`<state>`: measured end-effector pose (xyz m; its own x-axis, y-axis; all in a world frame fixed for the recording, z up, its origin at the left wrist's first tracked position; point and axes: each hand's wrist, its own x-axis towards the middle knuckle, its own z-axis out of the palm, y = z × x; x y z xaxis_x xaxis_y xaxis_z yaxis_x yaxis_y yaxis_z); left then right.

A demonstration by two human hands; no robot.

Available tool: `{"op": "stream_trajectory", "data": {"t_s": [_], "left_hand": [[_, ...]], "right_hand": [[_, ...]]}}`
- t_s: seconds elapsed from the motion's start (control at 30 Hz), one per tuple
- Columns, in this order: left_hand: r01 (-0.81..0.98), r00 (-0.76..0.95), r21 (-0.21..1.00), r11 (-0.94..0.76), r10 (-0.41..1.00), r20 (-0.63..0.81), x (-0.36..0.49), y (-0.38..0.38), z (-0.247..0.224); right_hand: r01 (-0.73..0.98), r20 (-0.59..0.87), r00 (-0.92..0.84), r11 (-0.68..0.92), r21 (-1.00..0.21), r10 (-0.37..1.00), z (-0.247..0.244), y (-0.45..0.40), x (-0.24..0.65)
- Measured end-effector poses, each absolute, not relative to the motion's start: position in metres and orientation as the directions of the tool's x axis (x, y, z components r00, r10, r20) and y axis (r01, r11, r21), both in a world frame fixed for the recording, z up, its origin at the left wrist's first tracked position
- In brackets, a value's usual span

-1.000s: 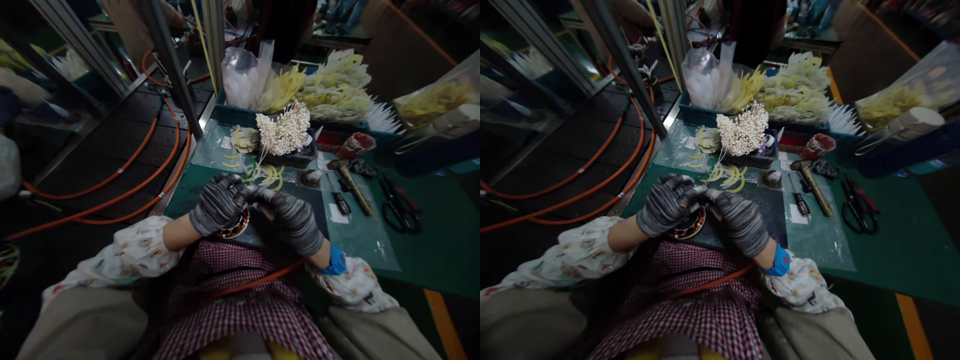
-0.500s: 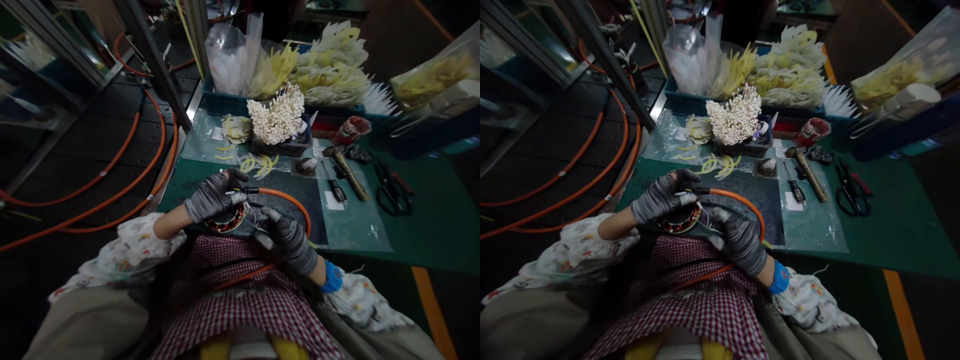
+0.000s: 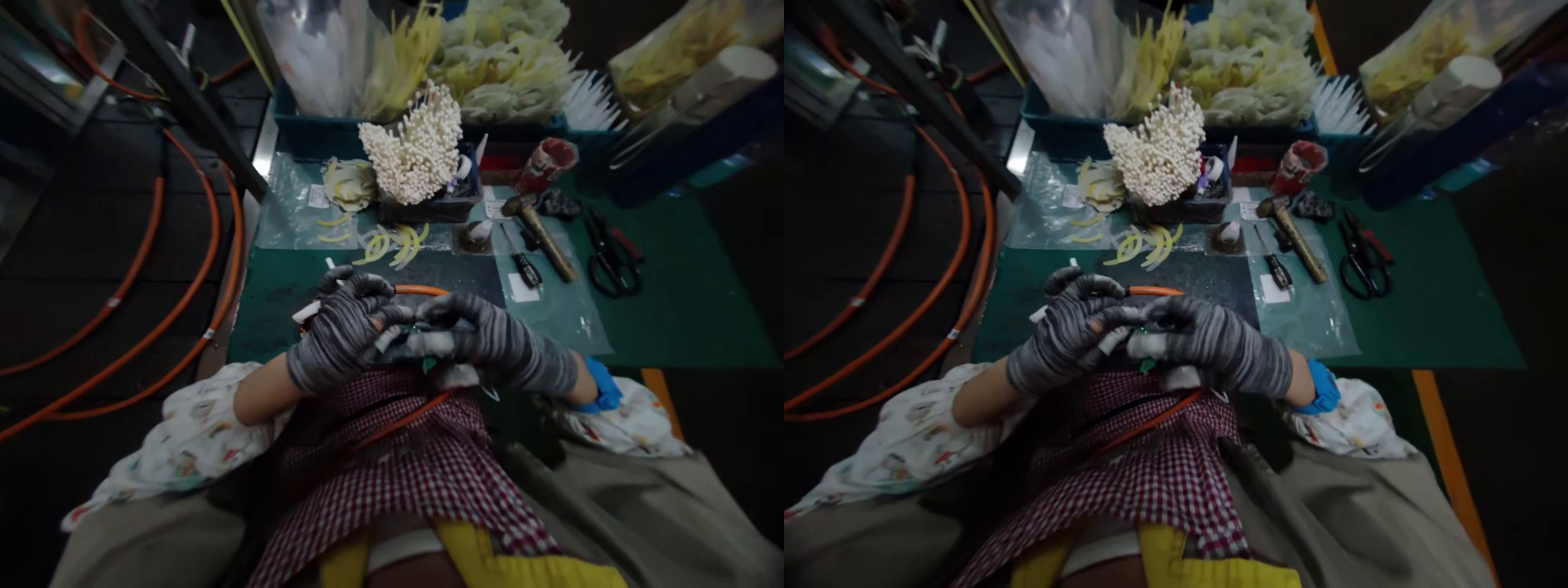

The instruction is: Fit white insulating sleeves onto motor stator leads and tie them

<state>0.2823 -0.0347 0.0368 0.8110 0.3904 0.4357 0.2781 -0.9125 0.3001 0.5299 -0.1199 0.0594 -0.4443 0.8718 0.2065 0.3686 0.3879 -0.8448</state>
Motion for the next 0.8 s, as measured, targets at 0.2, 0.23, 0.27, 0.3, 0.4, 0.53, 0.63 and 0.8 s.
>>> {"op": "stream_trajectory", "data": {"t_s": [0.2,0.23,0.27,0.3,0.4,0.53,0.63,0.8], "left_hand": [[0.34,0.795,0.319,-0.885,0.452,0.404,0.285,-0.029,0.056],[0.376,0.77,0.316,-0.871,0.484,0.417,0.283,-0.034,0.057],[0.396,0.751,0.31,-0.865,0.499,0.433,0.28,-0.04,0.056],[0.398,0.744,0.302,-0.866,0.497,0.447,0.277,-0.048,0.055],[0.377,0.755,0.266,-0.887,0.461,0.467,0.27,-0.071,0.047],[0.439,0.683,0.291,-0.85,0.526,0.506,0.277,-0.089,0.031],[0.491,0.643,0.283,-0.824,0.562,0.521,0.287,-0.092,0.018],[0.498,0.658,0.244,-0.832,0.546,0.518,0.291,-0.113,-0.007]], "right_hand": [[0.555,0.047,-0.491,0.354,-0.752,0.87,0.076,-0.11,0.527],[0.573,0.087,-0.495,0.4,-0.715,0.864,0.076,-0.109,0.528],[0.582,0.129,-0.501,0.444,-0.681,0.856,0.074,-0.108,0.529],[0.586,0.164,-0.509,0.48,-0.653,0.845,0.073,-0.107,0.53],[0.593,0.236,-0.506,0.533,-0.603,0.83,0.07,-0.109,0.53],[0.566,0.293,-0.467,0.537,-0.625,0.834,0.069,-0.116,0.526],[0.487,0.325,-0.461,0.541,-0.686,0.826,0.063,-0.116,0.517],[0.283,0.422,-0.058,0.42,-0.862,0.905,0.041,-0.099,0.496]]}}
